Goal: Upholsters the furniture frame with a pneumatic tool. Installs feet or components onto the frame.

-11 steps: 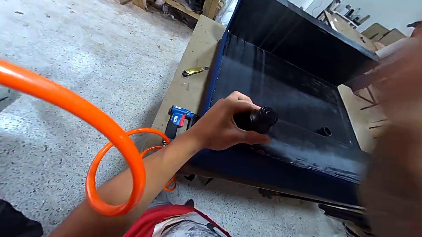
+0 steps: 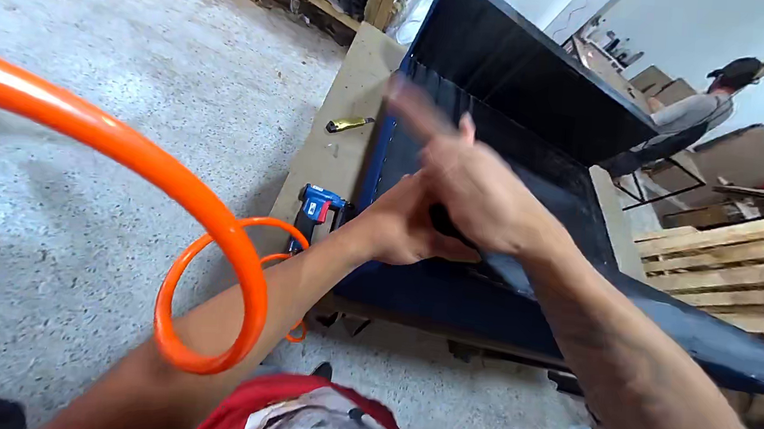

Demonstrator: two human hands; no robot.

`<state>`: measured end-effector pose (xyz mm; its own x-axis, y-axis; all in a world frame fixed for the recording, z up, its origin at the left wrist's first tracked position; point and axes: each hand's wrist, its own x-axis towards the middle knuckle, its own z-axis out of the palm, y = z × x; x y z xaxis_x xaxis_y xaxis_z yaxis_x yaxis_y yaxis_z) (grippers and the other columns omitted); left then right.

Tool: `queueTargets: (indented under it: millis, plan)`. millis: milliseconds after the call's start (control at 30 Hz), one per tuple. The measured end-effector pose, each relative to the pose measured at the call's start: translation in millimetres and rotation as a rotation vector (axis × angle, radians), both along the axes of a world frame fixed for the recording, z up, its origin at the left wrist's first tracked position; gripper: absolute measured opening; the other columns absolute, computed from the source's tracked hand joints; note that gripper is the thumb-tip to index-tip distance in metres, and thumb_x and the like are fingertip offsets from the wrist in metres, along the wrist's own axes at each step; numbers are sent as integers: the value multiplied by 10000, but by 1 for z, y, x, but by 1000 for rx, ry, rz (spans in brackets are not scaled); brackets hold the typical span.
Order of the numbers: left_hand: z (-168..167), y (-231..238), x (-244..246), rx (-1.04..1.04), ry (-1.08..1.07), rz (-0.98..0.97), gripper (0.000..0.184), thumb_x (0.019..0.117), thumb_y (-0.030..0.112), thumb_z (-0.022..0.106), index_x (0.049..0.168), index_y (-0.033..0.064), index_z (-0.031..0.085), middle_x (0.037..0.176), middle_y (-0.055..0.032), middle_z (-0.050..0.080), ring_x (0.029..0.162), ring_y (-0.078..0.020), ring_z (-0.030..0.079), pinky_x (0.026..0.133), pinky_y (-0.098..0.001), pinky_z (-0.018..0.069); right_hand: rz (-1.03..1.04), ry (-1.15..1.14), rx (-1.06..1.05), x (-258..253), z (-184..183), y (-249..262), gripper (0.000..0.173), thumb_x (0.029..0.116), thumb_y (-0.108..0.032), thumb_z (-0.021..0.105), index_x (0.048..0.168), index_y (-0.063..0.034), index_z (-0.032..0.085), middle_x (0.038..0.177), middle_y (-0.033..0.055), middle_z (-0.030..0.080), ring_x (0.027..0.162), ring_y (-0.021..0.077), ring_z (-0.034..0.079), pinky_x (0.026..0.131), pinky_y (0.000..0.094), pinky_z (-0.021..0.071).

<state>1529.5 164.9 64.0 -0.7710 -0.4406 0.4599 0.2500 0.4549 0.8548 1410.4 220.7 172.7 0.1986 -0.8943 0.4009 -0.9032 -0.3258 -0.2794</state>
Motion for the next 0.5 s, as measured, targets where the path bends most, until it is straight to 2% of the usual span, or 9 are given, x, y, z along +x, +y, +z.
queueTargets:
  millis: [33,67,100,167,233,267,367,433,500]
  plan:
    - [0,-3,-2,6,34,-12,526,707,402,929,1140,154,763,1201,-12,680,1158,-108,616,981,-335,551,57,-9,84,-5,13,-13,646,1101,-465,164,1664,-149,187,1723,21,199,1599,232,125,1249,715,100]
    - [-1,-3,-3,22,29,-27,532,706,397,930,1151,152,770,1222,-22,660,1171,-120,601,978,-333,548,73,5,155,-11,27,-16,652,1103,-482,170,1671,-162,145,1734,1,154,1603,205,102,1274,665,127]
    - [-2,-2,-4,26,22,-46,531,707,401,928,1151,155,771,1231,-20,654,1174,-121,601,970,-329,556,55,53,178,-16,48,-9,619,1118,-427,241,1663,-143,178,1722,19,203,1586,176,183,1296,549,214]
    - [-4,-6,-7,19,49,-47,501,720,422,916,1128,166,779,1199,4,661,1148,-107,603,947,-321,554,21,337,135,-16,96,5,518,1047,-226,471,1536,-63,420,1540,102,490,1422,194,485,1175,414,458]
    - [-5,-6,-7,36,42,-32,469,719,441,917,1081,175,783,1206,7,652,1134,-99,609,930,-314,563,-2,749,212,1,105,23,452,803,-105,655,1252,-70,616,1195,143,638,1125,326,632,882,538,542]
    - [-3,-5,-6,47,15,-21,485,711,447,922,1083,171,777,1236,-9,639,1140,-104,612,936,-320,566,39,925,294,7,92,29,399,777,-66,709,1172,-58,652,1104,175,647,1056,392,629,830,595,507]
    - [3,-4,-5,51,-64,18,537,694,473,918,1101,160,760,1271,-38,630,1157,-121,617,968,-343,556,314,1287,341,1,44,25,86,978,32,533,949,44,613,886,211,627,858,392,646,781,566,495]
    - [2,-2,-4,95,-36,14,482,693,415,929,1062,156,759,1190,-24,639,1100,-118,627,929,-336,566,348,1248,459,5,41,9,206,932,-51,606,728,-21,610,660,120,585,642,307,631,602,502,474]
    - [-1,-6,-7,49,-9,9,517,681,492,900,1097,210,779,1200,41,679,1181,-111,597,994,-381,521,0,1158,787,30,47,-6,249,797,-306,767,699,-128,624,666,53,592,686,285,627,639,546,476]
